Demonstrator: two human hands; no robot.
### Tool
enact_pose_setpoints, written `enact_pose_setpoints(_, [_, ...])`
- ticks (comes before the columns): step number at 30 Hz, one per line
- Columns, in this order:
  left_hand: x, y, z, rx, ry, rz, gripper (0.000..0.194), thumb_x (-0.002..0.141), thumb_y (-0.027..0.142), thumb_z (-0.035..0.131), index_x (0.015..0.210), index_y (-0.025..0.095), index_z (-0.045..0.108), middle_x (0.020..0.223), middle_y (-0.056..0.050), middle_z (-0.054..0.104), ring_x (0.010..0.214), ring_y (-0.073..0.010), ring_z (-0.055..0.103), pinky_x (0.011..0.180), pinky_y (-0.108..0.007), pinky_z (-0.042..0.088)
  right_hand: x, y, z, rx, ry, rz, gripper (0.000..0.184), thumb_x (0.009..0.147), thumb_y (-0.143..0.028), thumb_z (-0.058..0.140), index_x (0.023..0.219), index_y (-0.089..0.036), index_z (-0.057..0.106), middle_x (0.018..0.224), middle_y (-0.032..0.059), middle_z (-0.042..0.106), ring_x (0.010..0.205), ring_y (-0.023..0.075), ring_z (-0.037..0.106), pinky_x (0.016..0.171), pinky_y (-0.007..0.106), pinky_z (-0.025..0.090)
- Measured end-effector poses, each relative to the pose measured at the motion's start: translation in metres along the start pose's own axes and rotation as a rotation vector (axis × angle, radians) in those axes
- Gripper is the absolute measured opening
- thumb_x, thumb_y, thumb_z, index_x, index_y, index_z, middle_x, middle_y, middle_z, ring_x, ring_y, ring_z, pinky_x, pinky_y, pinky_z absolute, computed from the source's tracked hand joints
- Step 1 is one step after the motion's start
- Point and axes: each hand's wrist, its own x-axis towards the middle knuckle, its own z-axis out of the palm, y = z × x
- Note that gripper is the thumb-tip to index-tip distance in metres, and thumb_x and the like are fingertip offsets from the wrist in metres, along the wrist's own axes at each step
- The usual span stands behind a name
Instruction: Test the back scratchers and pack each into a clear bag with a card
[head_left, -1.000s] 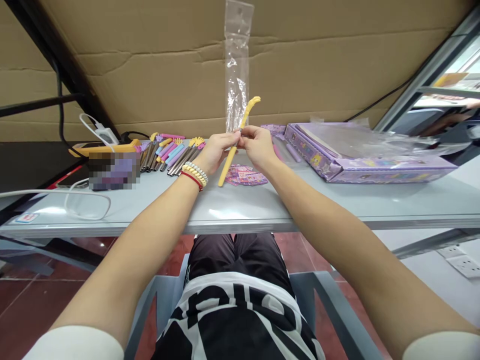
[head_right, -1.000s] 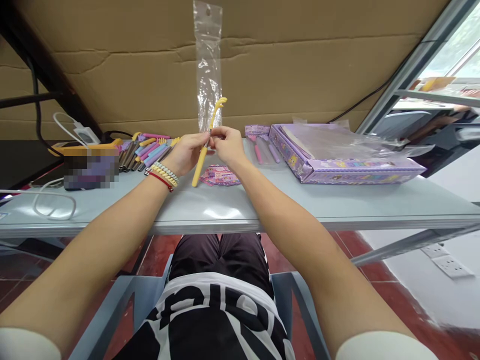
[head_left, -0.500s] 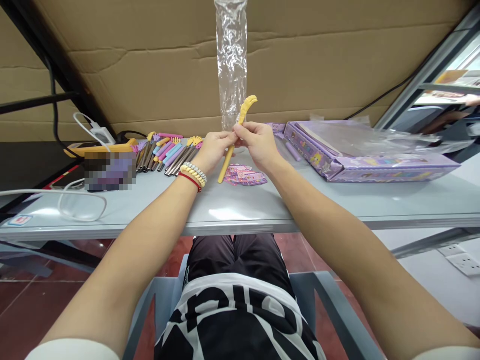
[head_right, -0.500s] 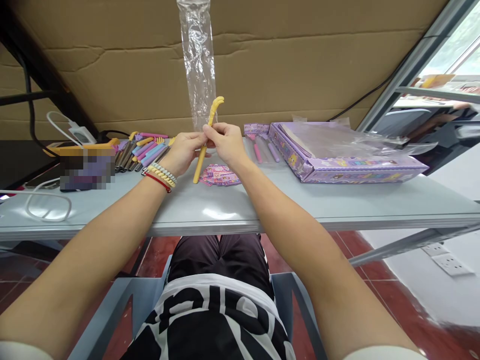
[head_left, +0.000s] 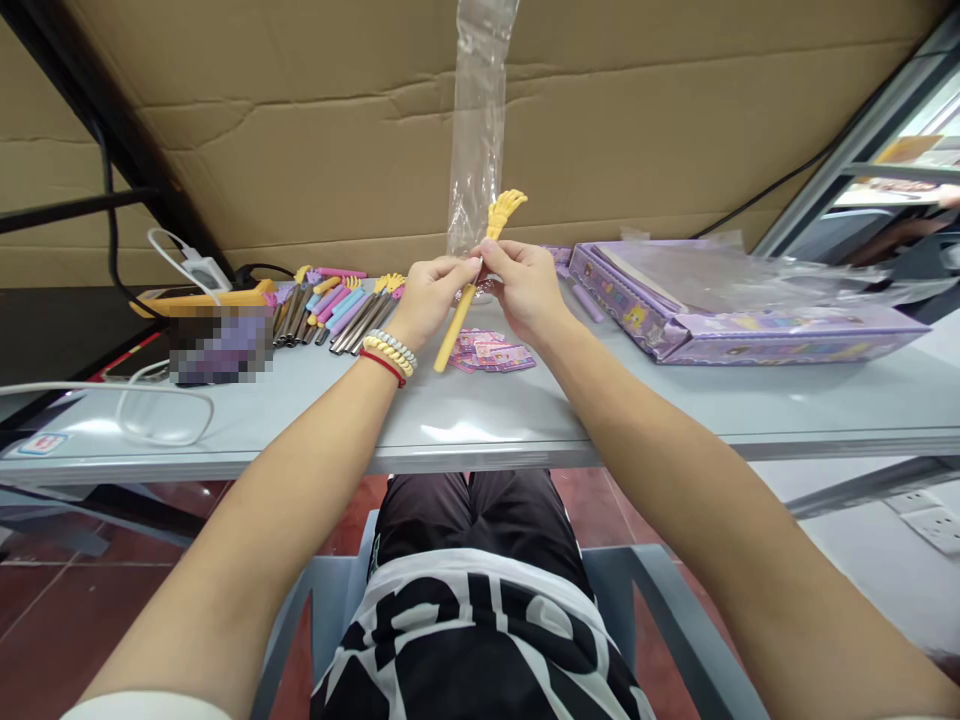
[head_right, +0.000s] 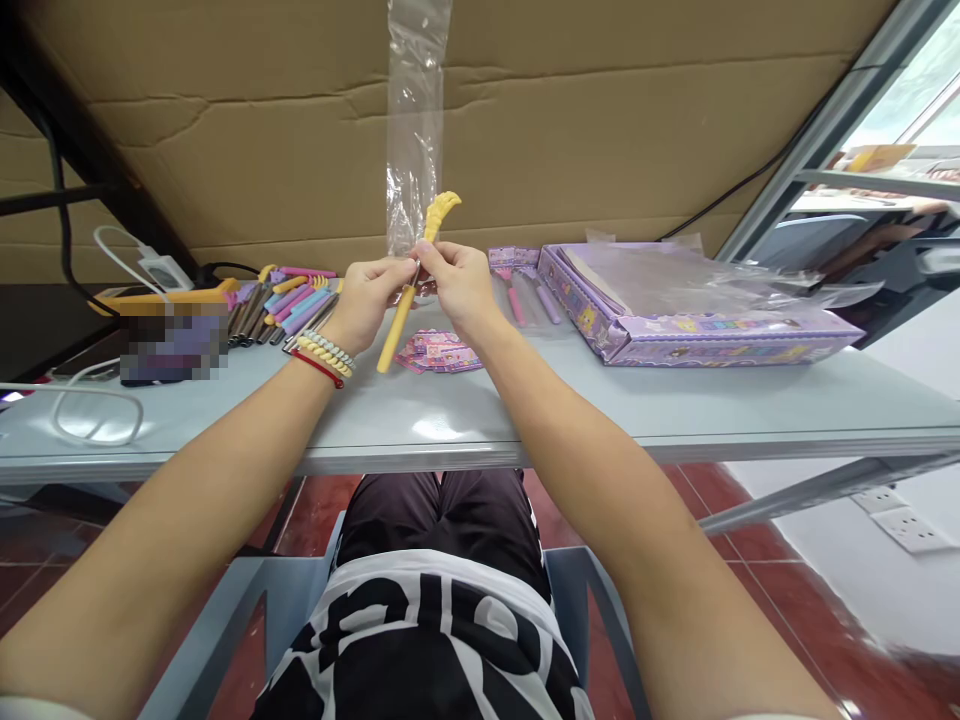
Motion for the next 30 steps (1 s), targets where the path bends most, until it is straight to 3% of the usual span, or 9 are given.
enact_pose_setpoints(5, [0.007,-0.006,-0.004,0.047,0.182,0.096,0.029,0.077,0.045,0.066,0.075,0.018,0.06,0.075,-0.001,0.064,0.071,-0.0127,0.064,0.061,-0.022,0.049,0.001,0.0,-0.004,0.019,0.014,0.029,0.036,0.077,-0.05,0.067,0.068,-0.016,0.058,0.062,-0.001,0.054,0.061,0.0086,0.054,0.057,0.022,0.046])
enact_pose_setpoints(8, [0.011,-0.006,-0.01,0.057,0.267,0.023,0.032,0.077,0.05,0.066,0.08,0.02,0.056,0.071,0.0,0.062,0.061,-0.0113,0.062,0.053,-0.021,0.045,0.0,-0.002,-0.005,0.029,-0.003,0.061,0.035,0.077,-0.048,0.068,0.067,-0.016,0.058,0.062,-0.0011,0.054,0.06,0.0089,0.054,0.054,0.022,0.046])
enact_pose_setpoints(12, [0.009,-0.002,-0.011,0.068,0.09,-0.194,0.04,0.075,0.059,0.063,0.075,0.02,0.056,0.062,-0.002,0.061,0.052,-0.0128,0.059,0.046,-0.023,0.042,-0.001,-0.005,-0.002,0.049,-0.029,0.081,0.037,0.077,-0.05,0.068,0.066,-0.016,0.056,0.06,-0.0008,0.054,0.056,0.009,0.054,0.051,0.022,0.047])
enact_pose_setpoints(14, [0.007,-0.001,-0.01,0.064,0.014,-0.228,0.039,0.073,0.058,0.065,0.07,0.019,0.058,0.059,-0.003,0.06,0.051,-0.0136,0.058,0.046,-0.025,0.041,-0.002,-0.005,0.0,0.043,-0.046,0.1,0.039,0.077,-0.052,0.067,0.067,-0.016,0.055,0.06,-0.0004,0.054,0.055,0.0097,0.055,0.05,0.023,0.048])
enact_pose_setpoints(16, [0.007,-0.001,-0.008,0.041,0.023,-0.205,0.035,0.073,0.053,0.067,0.066,0.019,0.059,0.057,-0.003,0.06,0.051,-0.0139,0.058,0.048,-0.026,0.042,-0.003,-0.006,0.0,0.027,-0.059,0.114,0.041,0.077,-0.056,0.065,0.068,-0.017,0.054,0.06,0.0,0.055,0.054,0.0106,0.056,0.048,0.024,0.048])
enact_pose_setpoints(19, [0.01,-0.003,-0.011,0.003,0.138,-0.138,0.032,0.074,0.05,0.066,0.067,0.02,0.061,0.056,-0.001,0.059,0.054,-0.0144,0.059,0.05,-0.026,0.043,-0.002,-0.007,-0.002,-0.016,-0.051,0.115,0.044,0.078,-0.062,0.06,0.072,-0.019,0.051,0.061,-0.0009,0.054,0.053,0.0109,0.057,0.045,0.023,0.047])
enact_pose_setpoints(24, [0.018,-0.005,-0.022,0.001,0.333,-0.06,0.038,0.076,0.061,0.06,0.081,0.024,0.065,0.065,0.0,0.064,0.06,-0.0129,0.063,0.048,-0.023,0.042,-0.002,-0.012,-0.015,-0.243,0.037,-0.012,0.039,0.082,-0.06,0.055,0.078,-0.021,0.053,0.059,-0.0019,0.053,0.052,0.0106,0.054,0.047,0.023,0.04])
enact_pose_setpoints(30, [0.017,-0.007,-0.021,-0.052,0.351,-0.089,0.037,0.077,0.058,0.061,0.092,0.024,0.066,0.074,-0.002,0.069,0.069,-0.0132,0.066,0.054,-0.022,0.048,-0.008,-0.011,-0.022,-0.652,-0.054,-0.182,0.032,0.082,-0.051,0.059,0.08,-0.019,0.063,0.058,-0.0017,0.052,0.062,0.0128,0.05,0.059,0.026,0.034])
